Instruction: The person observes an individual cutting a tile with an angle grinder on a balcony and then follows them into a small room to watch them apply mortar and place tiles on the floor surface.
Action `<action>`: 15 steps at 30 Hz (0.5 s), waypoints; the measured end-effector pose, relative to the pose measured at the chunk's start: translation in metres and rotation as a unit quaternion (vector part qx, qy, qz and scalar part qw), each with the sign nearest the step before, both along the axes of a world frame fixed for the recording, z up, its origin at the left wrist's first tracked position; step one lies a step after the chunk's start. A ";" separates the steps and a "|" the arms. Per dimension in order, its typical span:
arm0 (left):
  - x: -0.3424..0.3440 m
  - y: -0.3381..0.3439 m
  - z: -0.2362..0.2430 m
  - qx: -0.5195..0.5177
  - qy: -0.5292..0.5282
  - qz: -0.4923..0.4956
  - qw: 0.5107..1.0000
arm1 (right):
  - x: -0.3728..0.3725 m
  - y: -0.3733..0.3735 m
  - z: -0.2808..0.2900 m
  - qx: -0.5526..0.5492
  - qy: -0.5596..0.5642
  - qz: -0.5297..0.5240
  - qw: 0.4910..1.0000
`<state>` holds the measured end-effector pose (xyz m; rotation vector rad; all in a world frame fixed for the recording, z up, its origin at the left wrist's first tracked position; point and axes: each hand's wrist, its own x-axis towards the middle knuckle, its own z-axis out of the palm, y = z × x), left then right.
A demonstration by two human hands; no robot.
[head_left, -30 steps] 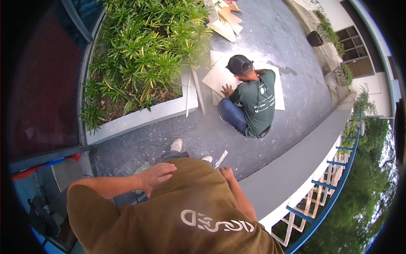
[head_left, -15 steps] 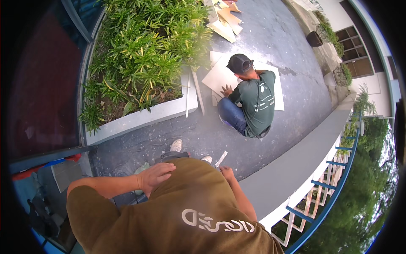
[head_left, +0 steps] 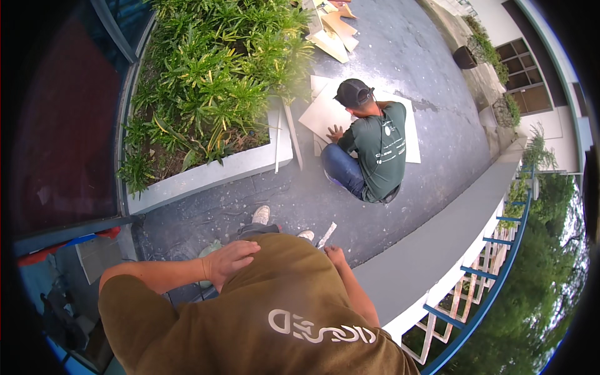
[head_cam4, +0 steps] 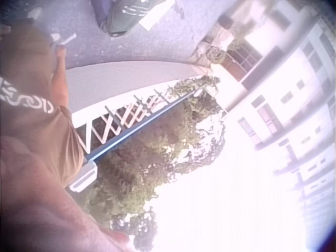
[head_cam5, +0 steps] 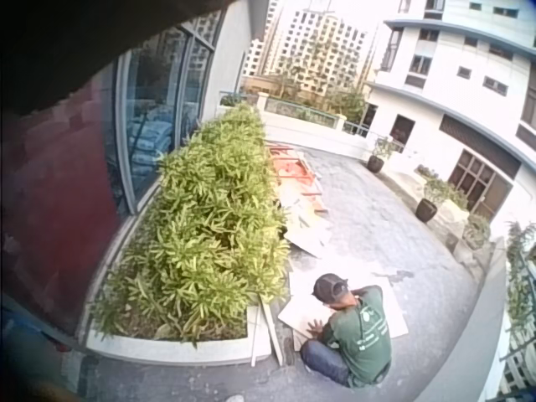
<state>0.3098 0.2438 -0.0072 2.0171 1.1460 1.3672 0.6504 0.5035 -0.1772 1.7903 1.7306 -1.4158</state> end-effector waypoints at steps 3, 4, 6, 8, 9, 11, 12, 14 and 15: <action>0.000 0.000 0.000 -0.002 0.003 -0.003 1.000 | 0.001 0.000 0.000 -0.004 -0.002 -0.001 1.000; 0.000 0.000 0.001 -0.003 0.001 -0.003 1.000 | 0.002 0.000 0.000 -0.002 0.000 0.000 1.000; 0.001 0.000 0.001 -0.004 0.000 -0.002 1.000 | 0.001 -0.001 0.000 -0.001 0.001 0.001 1.000; 0.002 0.000 0.000 -0.003 0.000 -0.004 1.000 | 0.002 -0.002 0.000 0.001 -0.009 0.009 1.000; 0.002 0.001 -0.001 -0.003 0.000 -0.004 1.000 | 0.003 -0.001 -0.001 0.001 -0.008 0.009 1.000; 0.002 0.001 -0.001 -0.001 0.000 -0.004 1.000 | 0.003 -0.001 -0.002 -0.001 -0.006 0.000 1.000; 0.003 0.000 -0.004 -0.001 0.000 -0.004 1.000 | 0.003 -0.001 -0.002 -0.002 -0.006 0.001 1.000; 0.003 -0.001 -0.009 -0.009 -0.002 -0.013 1.000 | 0.006 -0.001 -0.004 0.013 0.006 0.002 1.000; 0.004 -0.002 -0.010 -0.009 -0.002 -0.014 1.000 | 0.008 -0.001 -0.006 0.013 0.006 0.001 1.000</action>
